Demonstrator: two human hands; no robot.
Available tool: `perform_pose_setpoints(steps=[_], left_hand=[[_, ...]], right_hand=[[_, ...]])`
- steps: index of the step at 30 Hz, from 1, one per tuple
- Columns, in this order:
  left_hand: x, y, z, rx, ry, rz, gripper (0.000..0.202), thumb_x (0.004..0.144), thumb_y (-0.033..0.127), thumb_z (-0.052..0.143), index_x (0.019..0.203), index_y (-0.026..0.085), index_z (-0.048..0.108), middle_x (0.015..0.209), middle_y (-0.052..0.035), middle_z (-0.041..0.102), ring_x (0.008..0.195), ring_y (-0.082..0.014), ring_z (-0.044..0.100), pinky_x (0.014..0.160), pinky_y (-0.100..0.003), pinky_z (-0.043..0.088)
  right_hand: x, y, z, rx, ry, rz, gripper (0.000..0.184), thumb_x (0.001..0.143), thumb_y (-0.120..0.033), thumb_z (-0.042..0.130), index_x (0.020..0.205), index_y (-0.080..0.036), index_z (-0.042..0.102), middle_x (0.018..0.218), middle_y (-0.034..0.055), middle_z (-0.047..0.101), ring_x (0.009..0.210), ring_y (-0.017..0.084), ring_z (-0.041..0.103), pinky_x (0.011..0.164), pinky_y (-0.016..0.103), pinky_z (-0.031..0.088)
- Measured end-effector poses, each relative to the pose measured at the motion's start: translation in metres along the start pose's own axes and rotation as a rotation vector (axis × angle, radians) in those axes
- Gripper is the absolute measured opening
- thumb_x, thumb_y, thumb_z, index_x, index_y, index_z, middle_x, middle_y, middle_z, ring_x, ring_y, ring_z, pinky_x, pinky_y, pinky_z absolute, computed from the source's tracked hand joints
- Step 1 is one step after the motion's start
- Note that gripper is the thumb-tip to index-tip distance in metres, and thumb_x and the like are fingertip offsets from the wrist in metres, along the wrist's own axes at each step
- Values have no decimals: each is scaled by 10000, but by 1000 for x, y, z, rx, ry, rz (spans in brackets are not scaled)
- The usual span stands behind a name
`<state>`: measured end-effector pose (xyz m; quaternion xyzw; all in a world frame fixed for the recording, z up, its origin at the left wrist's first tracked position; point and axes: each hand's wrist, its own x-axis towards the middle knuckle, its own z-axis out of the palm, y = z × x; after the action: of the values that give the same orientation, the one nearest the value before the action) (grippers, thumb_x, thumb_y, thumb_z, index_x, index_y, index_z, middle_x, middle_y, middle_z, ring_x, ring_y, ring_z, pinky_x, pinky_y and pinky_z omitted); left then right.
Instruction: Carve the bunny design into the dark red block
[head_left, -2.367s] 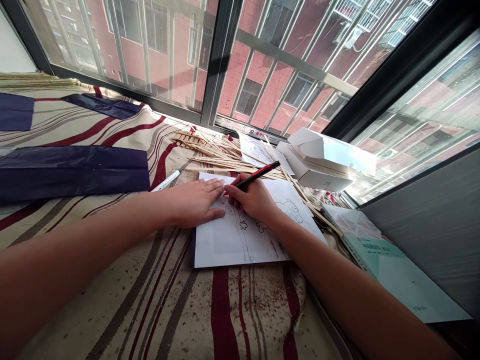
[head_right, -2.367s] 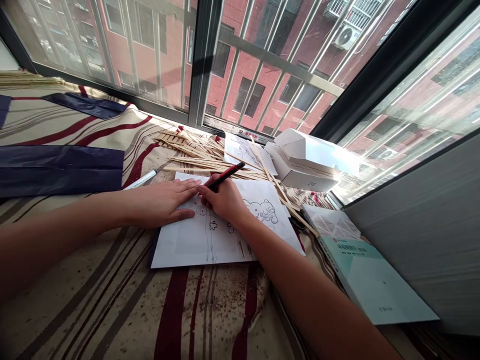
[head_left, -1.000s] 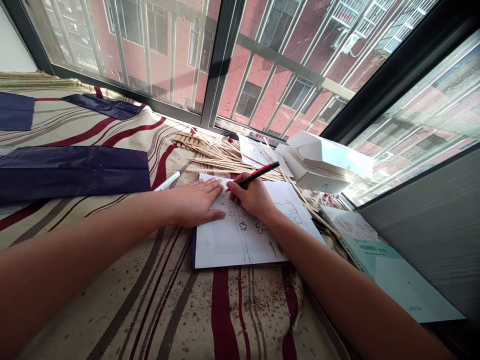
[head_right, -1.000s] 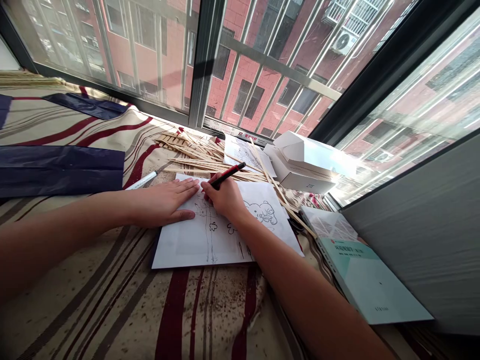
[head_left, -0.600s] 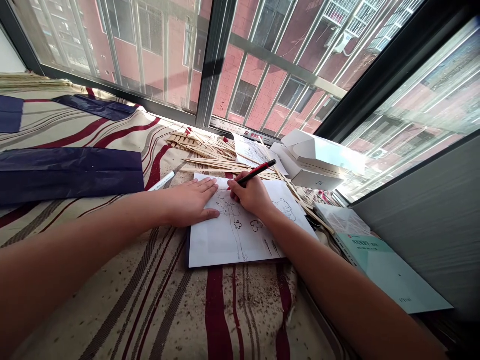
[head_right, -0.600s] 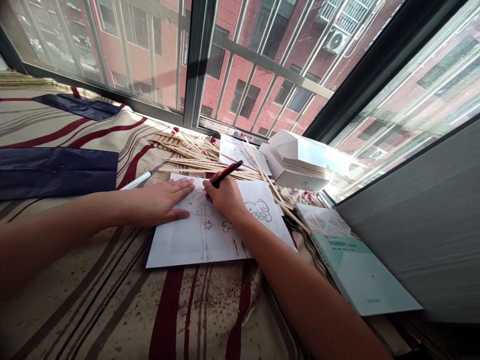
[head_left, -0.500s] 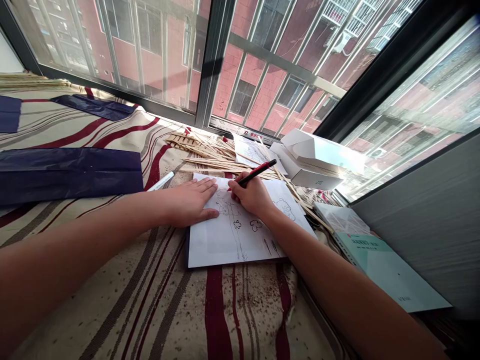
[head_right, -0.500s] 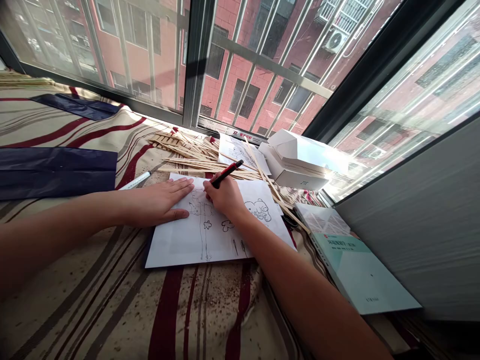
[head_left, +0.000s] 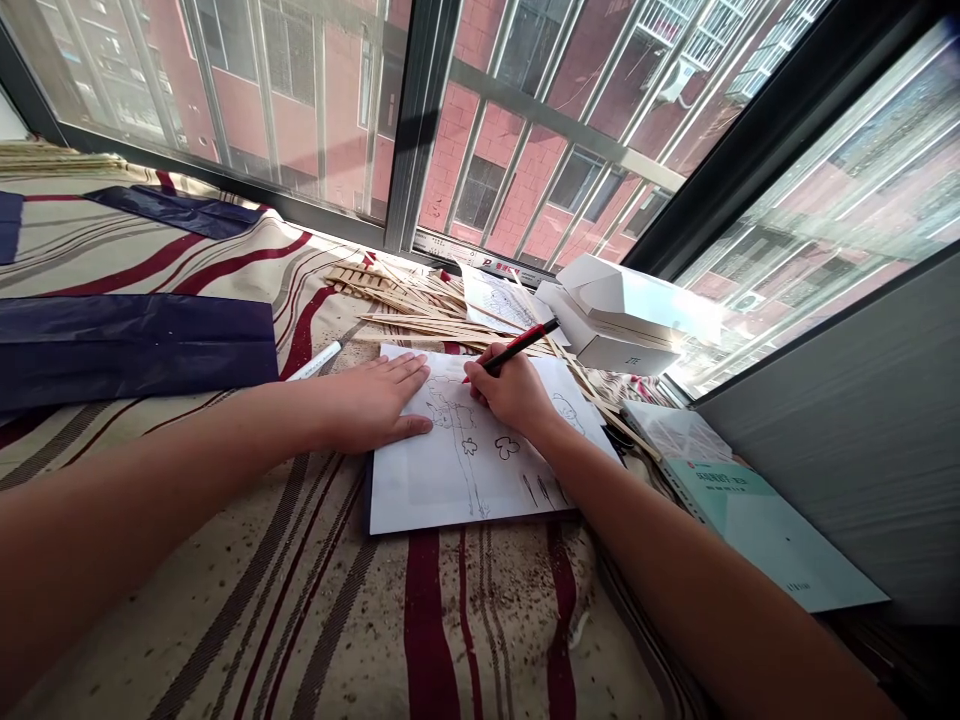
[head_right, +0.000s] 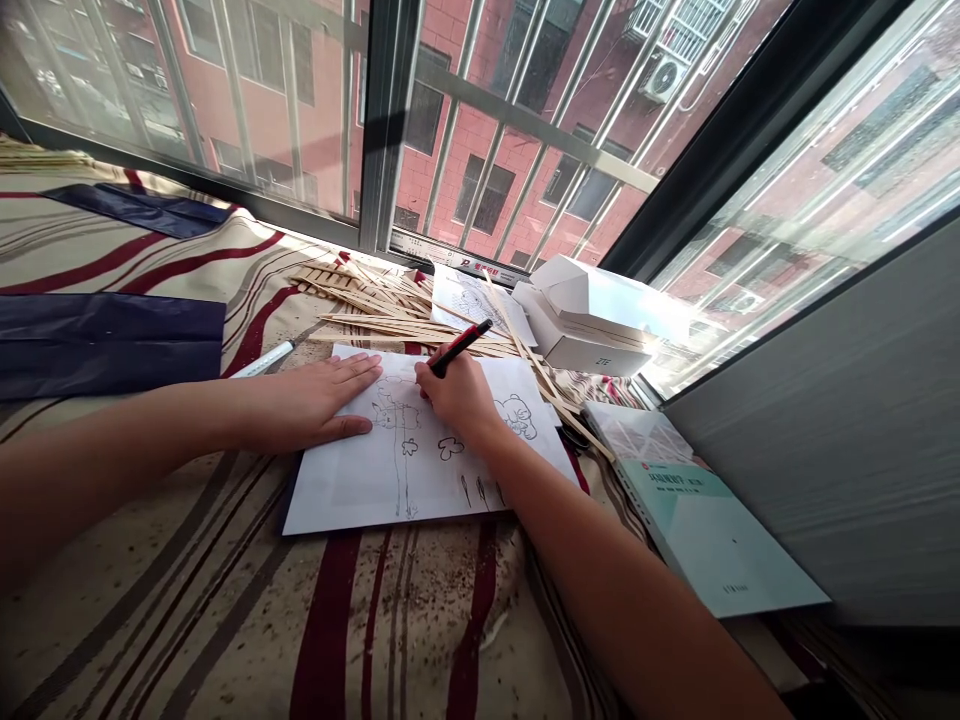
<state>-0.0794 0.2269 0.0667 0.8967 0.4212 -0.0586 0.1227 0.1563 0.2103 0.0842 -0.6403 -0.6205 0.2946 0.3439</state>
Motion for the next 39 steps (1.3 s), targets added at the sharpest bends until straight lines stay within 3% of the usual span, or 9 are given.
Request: perform_pose_setpoints(steps=[19, 25, 33, 39], left_hand=[[-3, 8, -7, 7, -46, -31, 972, 1222, 680, 440, 1965, 88, 233, 2031, -200, 145, 1911, -397, 202, 1546, -516, 199], [-1, 3, -3, 3, -13, -9, 975, 1218, 717, 432, 1968, 120, 255, 2031, -184, 167, 1905, -402, 229, 1539, -510, 222], [-3, 6, -7, 15, -52, -38, 982, 1226, 726, 414, 1969, 109, 234, 2043, -191, 134, 1918, -370, 190, 1542, -472, 179], [-2, 0, -2, 36, -21, 8, 987, 1217, 736, 378, 1966, 107, 247, 2036, -185, 142, 1911, -383, 220, 1535, -520, 223]], right_hand=[[-6, 6, -1, 111, -74, -13, 339, 1056, -239, 767, 770, -254, 586, 585, -54, 673, 546, 139, 578, 597, 294, 456], [-8, 3, -2, 30, -61, -9, 341, 1052, -220, 729, 755, -260, 567, 588, -54, 670, 545, 145, 577, 624, 309, 464], [-13, 1, -5, 17, -63, 13, 369, 1045, -183, 718, 733, -267, 539, 571, -64, 660, 536, 144, 556, 599, 317, 440], [-15, 3, -3, 80, -121, -53, 342, 1022, -209, 762, 743, -262, 570, 587, -53, 686, 547, 143, 570, 619, 310, 446]])
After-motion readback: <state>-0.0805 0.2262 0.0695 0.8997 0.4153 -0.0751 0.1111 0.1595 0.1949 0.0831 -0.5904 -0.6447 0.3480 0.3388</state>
